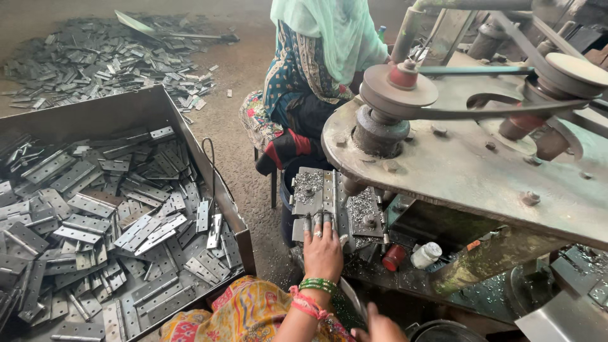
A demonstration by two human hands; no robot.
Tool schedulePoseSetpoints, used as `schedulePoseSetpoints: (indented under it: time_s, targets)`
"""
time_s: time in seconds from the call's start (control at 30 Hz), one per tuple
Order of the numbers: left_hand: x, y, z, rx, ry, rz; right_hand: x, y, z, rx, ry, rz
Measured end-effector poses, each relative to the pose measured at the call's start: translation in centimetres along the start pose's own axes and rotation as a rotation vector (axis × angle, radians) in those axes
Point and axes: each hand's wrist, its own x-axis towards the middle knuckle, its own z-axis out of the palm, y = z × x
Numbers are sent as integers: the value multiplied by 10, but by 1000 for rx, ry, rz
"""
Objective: The person repeatedly picks small metal plates from a bin, places them into a manual punching machine, and operates the lever to punch holes. The person then removes the processed plates and returns them to the bin. This cycle continues throughout the clip.
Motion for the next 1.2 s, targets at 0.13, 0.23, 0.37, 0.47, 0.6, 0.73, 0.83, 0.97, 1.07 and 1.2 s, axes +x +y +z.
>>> schedulePoseSetpoints:
  time_s: [0.13, 0.23, 0.37, 0.47, 0.6, 0.73, 0.83, 0.97, 1.07, 1.2]
  targets:
    - [21, -1, 1, 16, 22, 0, -1, -5, -20, -21, -3, -55]
    - [24, -3, -4, -44, -7, -7, 4, -11, -10, 67, 10, -50]
    - [10, -9, -12, -110, 47, 14, 7, -19, 5, 102, -36, 7]
    - [5, -11, -10, -52, -34, 31, 5, -11, 1, 76, -87, -4]
    - [22, -10, -2, -106, -41, 16, -1, 2, -16, -30, -63, -47]
    - [34, -10, -4, -7, -13, 18, 1, -3, -4, 76, -27, -97]
    - [28, -13, -9, -42, -32, 30, 5, -12, 14, 138, -27, -41]
    - [24, -16, -9, -22, 4, 48, 5, -12, 11, 110, -101, -12]
    - [37, -16, -4, -26, -125, 31, 2, -3, -8, 12, -85, -37]
    - [54, -19, 4, -33, -3, 32, 1, 3, -9, 45, -58, -117]
